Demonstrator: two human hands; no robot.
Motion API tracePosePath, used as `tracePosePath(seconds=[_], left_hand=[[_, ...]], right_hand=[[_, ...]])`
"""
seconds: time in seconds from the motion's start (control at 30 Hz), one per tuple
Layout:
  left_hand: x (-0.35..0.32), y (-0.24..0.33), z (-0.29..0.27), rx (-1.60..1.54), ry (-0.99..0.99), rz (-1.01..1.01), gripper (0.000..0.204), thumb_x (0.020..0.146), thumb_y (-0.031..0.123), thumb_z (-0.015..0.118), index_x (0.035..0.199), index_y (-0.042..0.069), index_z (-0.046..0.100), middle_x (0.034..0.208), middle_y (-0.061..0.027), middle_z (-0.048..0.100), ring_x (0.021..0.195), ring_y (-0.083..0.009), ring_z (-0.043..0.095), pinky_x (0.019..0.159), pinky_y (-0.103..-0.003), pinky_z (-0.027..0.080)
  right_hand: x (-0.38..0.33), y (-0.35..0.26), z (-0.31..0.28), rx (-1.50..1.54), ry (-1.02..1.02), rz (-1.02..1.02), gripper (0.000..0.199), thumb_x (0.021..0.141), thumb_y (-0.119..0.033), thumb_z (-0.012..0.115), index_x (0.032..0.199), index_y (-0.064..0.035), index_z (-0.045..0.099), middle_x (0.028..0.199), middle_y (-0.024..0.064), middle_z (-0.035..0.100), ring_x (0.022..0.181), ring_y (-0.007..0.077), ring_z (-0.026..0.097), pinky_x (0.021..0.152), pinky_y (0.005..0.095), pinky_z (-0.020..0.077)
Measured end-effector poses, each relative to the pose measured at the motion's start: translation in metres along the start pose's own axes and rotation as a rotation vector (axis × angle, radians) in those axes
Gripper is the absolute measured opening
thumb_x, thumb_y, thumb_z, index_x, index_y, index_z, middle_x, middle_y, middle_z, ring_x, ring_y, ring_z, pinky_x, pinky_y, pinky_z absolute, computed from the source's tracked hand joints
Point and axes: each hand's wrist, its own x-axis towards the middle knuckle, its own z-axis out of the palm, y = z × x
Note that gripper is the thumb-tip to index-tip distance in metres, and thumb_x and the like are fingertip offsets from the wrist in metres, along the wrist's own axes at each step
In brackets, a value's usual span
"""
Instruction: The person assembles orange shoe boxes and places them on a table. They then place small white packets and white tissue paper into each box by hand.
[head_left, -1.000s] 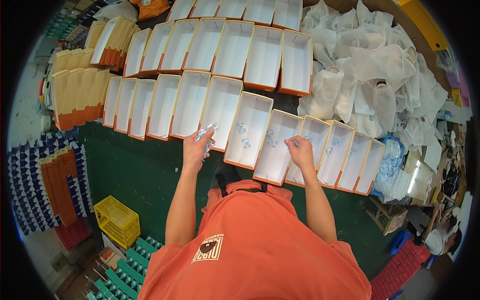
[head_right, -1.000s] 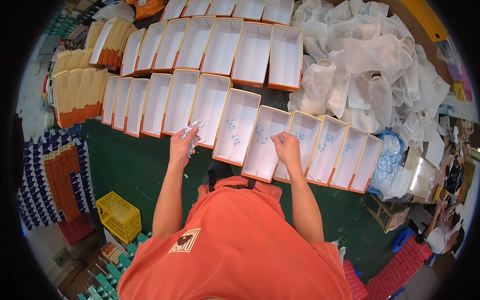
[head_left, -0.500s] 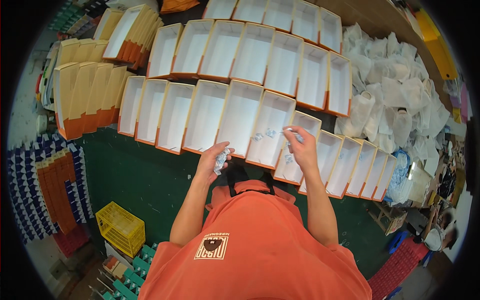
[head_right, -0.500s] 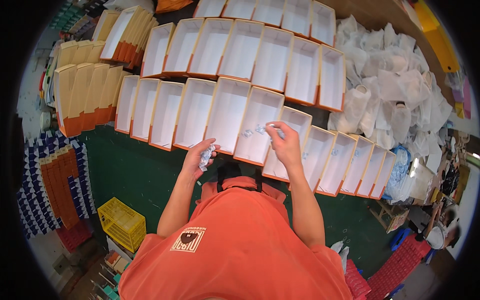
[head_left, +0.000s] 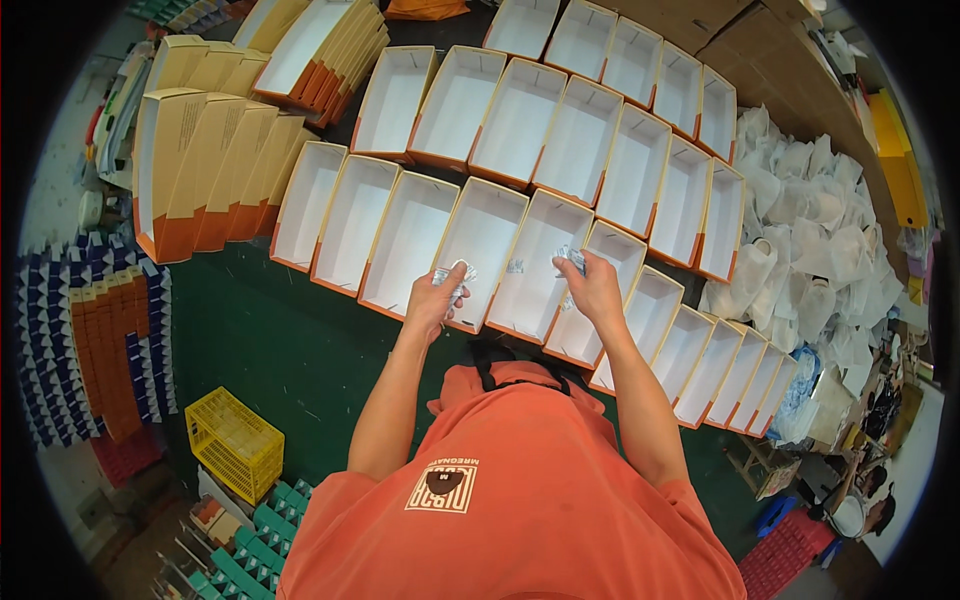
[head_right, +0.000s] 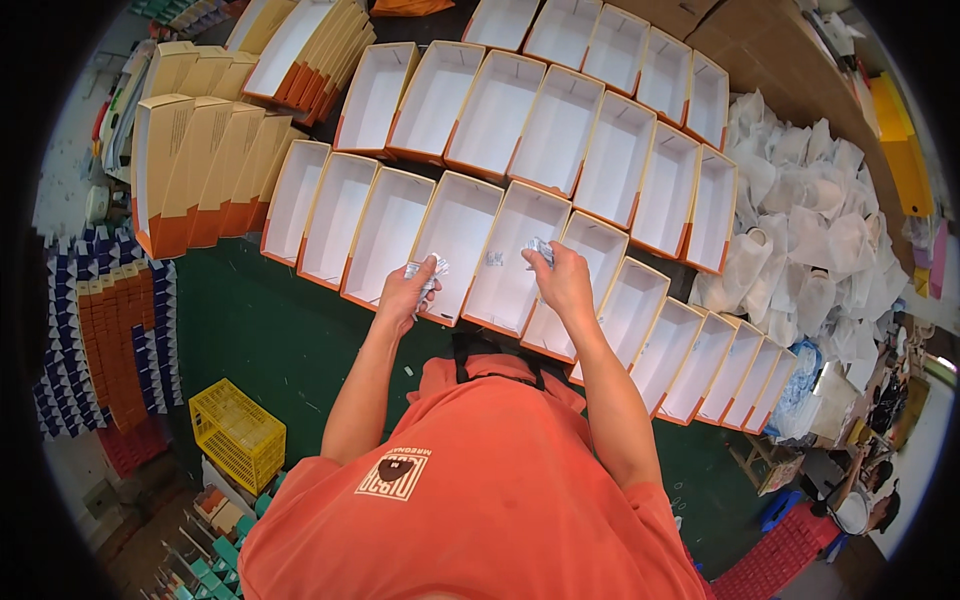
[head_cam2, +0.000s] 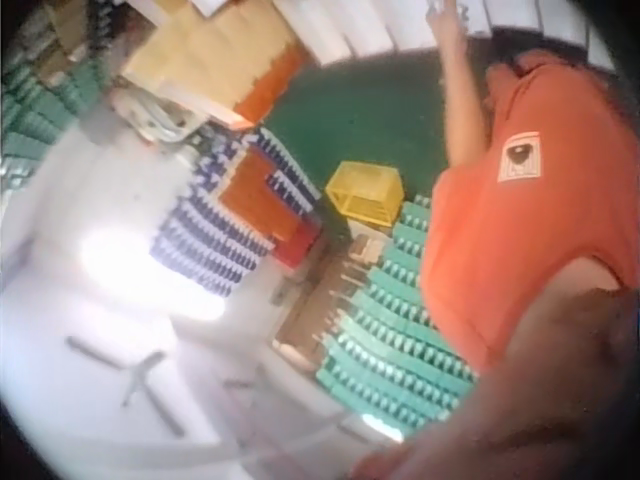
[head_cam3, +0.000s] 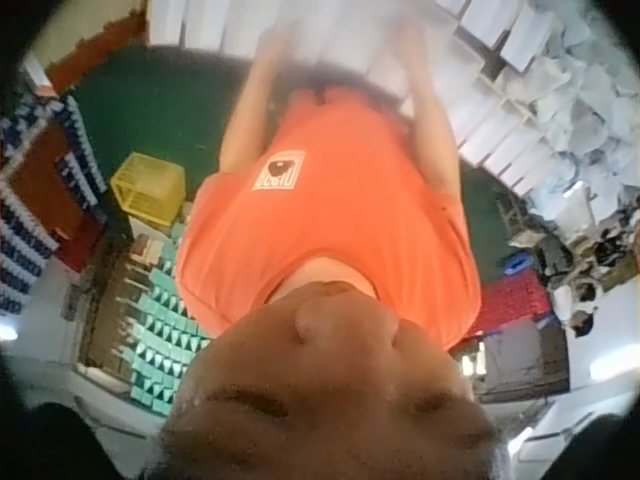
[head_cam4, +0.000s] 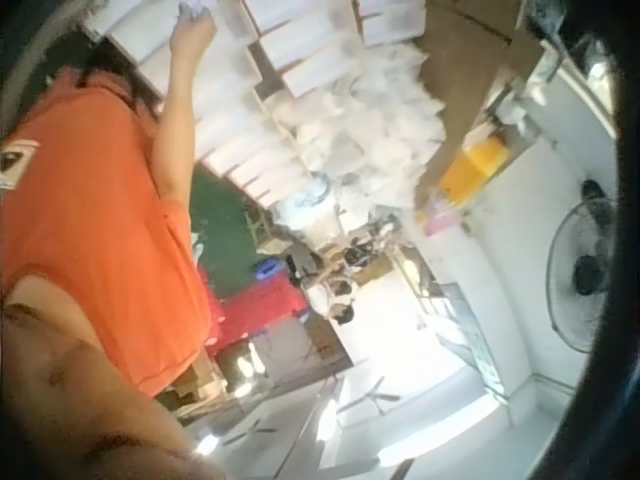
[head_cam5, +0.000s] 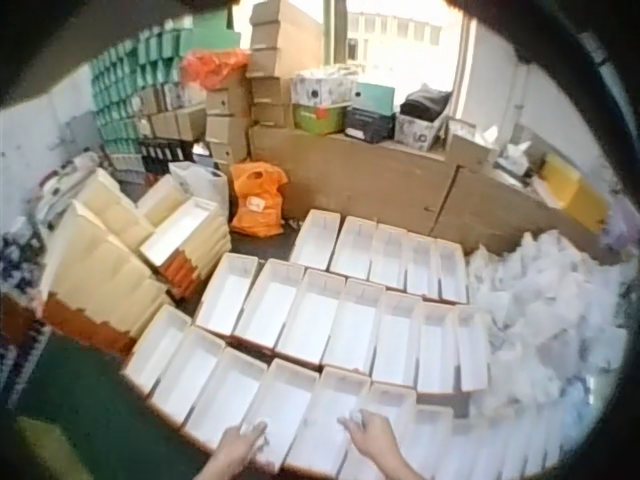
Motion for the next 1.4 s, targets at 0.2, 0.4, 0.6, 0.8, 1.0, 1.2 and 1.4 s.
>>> tracePosePath(seconds=[0.2, 0.4, 0.6, 0.8, 1.0, 1.2, 1.4], left_hand=[[0.012, -0.007, -0.013, -0.178, -0.124, 0.072, 0.029, 0.096, 0.023, 0.066, 0.115, 0.000, 0.063, 0.089, -0.0076, 0.069, 0.068, -0.0072, 0.058, 0.047, -0.022, 0.043], [0.003, -0.014, -0.014, -0.117, -0.005, 0.048, 0.033, 0.094, 0.020, 0.068, 0.120, 0.001, 0.063, 0.086, -0.0069, 0.068, 0.061, -0.0062, 0.055, 0.045, -0.019, 0.039], [-0.006, -0.002, 0.008, -0.192, 0.104, 0.064, 0.034, 0.092, 0.023, 0.071, 0.118, 0.002, 0.066, 0.080, -0.0040, 0.068, 0.060, -0.0057, 0.054, 0.047, -0.019, 0.038], [0.008, 0.057, 0.044, -0.327, 0.045, 0.171, 0.031, 0.095, 0.019, 0.064, 0.122, 0.002, 0.063, 0.084, -0.0057, 0.069, 0.063, -0.0060, 0.055, 0.048, -0.020, 0.040], [0.076, 0.139, 0.089, -0.204, 0.018, 0.227, 0.025, 0.096, 0.018, 0.061, 0.116, 0.003, 0.064, 0.092, -0.0070, 0.072, 0.066, -0.0065, 0.056, 0.051, -0.022, 0.042], [0.106, 0.160, 0.094, -0.005, 0.000, 0.216, 0.028, 0.095, 0.020, 0.064, 0.117, 0.002, 0.065, 0.090, -0.0065, 0.073, 0.061, -0.0058, 0.053, 0.048, -0.021, 0.038], [0.138, 0.179, 0.109, 0.101, -0.022, 0.233, 0.035, 0.096, 0.024, 0.065, 0.122, 0.001, 0.063, 0.087, -0.0058, 0.071, 0.060, -0.0056, 0.050, 0.047, -0.021, 0.035]], right_hand=[[0.014, 0.011, 0.010, 0.327, -0.007, 0.168, 0.036, 0.093, -0.034, 0.068, 0.084, 0.0012, 0.069, 0.060, 0.0038, 0.058, 0.056, 0.0124, 0.053, 0.053, 0.0316, 0.0413], [0.042, 0.010, -0.019, 0.551, 0.091, 0.239, 0.029, 0.096, -0.030, 0.065, 0.093, -0.0022, 0.069, 0.062, -0.0041, 0.047, 0.051, 0.0044, 0.040, 0.045, 0.0222, 0.0304], [0.121, 0.005, -0.041, 0.056, 0.247, -0.148, 0.036, 0.096, -0.024, 0.062, 0.119, 0.0035, 0.063, 0.091, 0.0116, 0.066, 0.077, 0.0166, 0.063, 0.074, 0.0300, 0.0534], [0.129, -0.012, -0.058, 0.499, 0.148, 0.061, 0.031, 0.095, -0.020, 0.063, 0.113, 0.0045, 0.064, 0.074, 0.0064, 0.064, 0.062, 0.0109, 0.055, 0.058, 0.0261, 0.0451], [0.159, -0.007, -0.064, 0.484, 0.151, -0.005, 0.027, 0.097, -0.021, 0.063, 0.107, 0.0043, 0.065, 0.064, 0.0017, 0.058, 0.054, 0.0054, 0.044, 0.050, 0.0250, 0.0350], [0.150, 0.014, -0.108, 0.684, 0.295, 0.060, 0.025, 0.101, -0.022, 0.056, 0.109, 0.0012, 0.061, 0.063, 0.0055, 0.060, 0.047, 0.0056, 0.044, 0.043, 0.0230, 0.0344], [0.151, 0.062, -0.106, 0.216, 0.411, 0.079, 0.029, 0.099, -0.018, 0.058, 0.118, 0.0030, 0.058, 0.082, 0.0128, 0.067, 0.062, 0.0188, 0.061, 0.056, 0.0299, 0.0497]])
